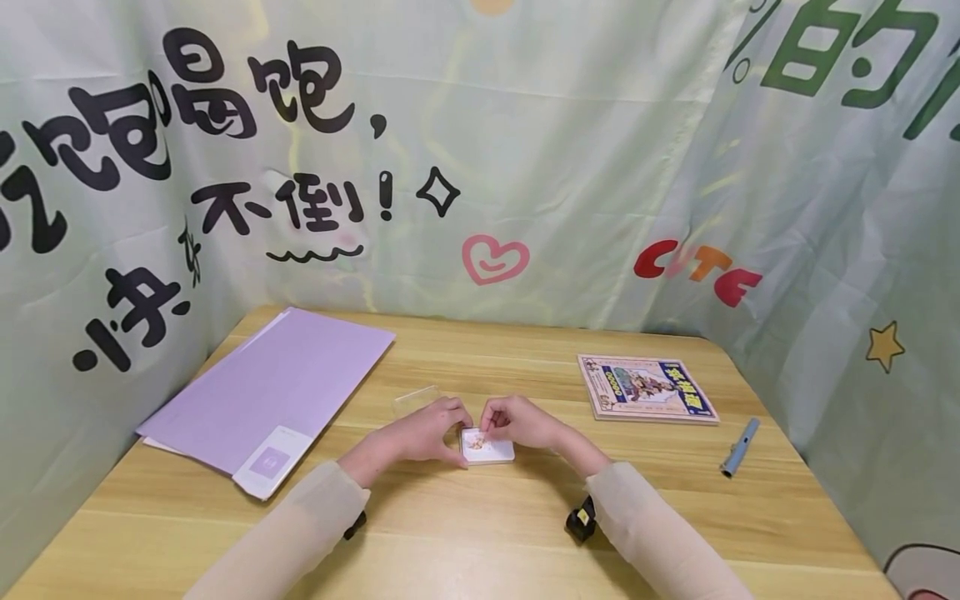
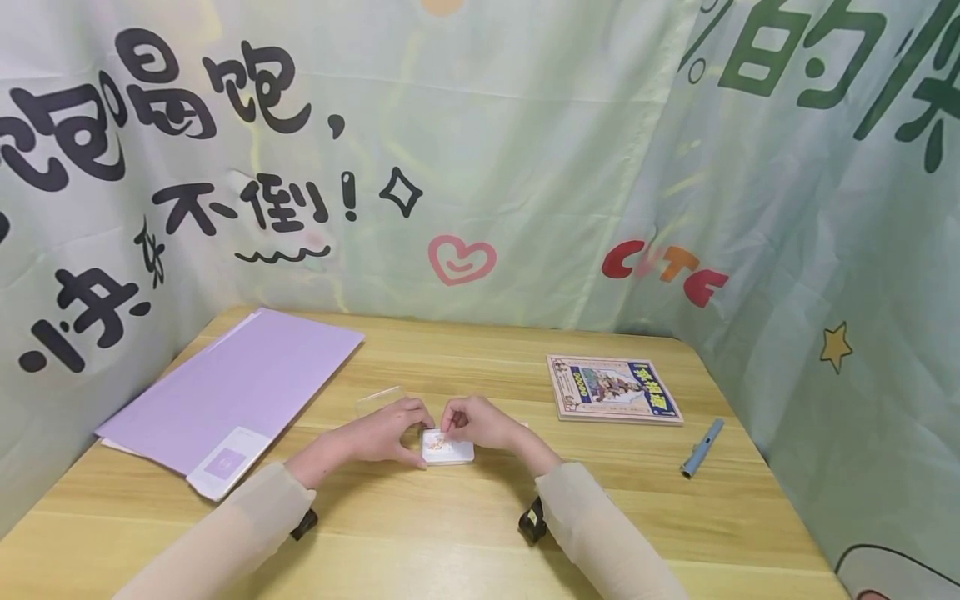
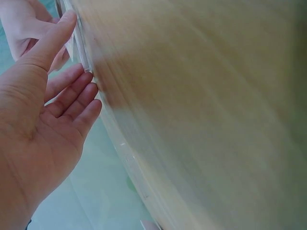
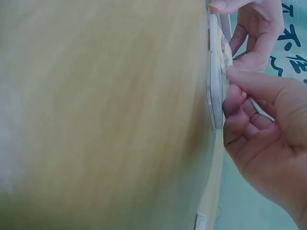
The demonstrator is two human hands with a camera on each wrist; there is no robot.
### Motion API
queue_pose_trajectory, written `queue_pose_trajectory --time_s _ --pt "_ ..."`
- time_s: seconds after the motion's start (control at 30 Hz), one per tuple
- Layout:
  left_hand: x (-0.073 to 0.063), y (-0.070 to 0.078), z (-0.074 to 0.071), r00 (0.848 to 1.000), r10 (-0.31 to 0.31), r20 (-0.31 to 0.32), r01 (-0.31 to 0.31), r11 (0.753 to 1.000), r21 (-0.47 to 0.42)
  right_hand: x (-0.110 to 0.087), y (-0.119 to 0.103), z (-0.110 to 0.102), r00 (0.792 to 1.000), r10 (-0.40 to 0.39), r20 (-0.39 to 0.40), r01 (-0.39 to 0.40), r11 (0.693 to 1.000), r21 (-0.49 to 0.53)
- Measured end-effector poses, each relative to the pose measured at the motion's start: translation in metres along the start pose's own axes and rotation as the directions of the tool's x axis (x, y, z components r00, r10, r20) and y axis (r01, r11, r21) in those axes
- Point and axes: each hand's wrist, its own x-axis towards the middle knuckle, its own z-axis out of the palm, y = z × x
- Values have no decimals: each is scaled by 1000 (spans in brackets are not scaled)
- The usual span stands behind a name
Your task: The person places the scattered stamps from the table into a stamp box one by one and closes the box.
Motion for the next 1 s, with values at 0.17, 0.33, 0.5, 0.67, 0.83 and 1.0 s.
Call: queue_pose_trajectory --time_s 0.17,0.33,0.5,0.67,0.83,1.0 --pt "-1 1 0 1000 -7 -3 7 1000 6 0 3 2 1000 25 4 -25 1000 -3" --pt "-1 1 1 1000 -7 -5 7 1000 12 0 2 2 1000 30 7 -30 1000 -9" --pt "0 0 1 1000 -6 -5 6 1000 15 1 3 3 999 42 10 -42 999 -9" --pt "0 0 1 1000 -10 -3 10 1000 18 0 3 3 999 38 8 -38 999 -11" --pt "0 1 0 1000 -8 2 8 1000 17 0 3 3 999 36 3 -36 999 -25" --pt "0 1 0 1000 -10 4 9 1000 13 0 2 4 999 36 -9 -36 999 -41"
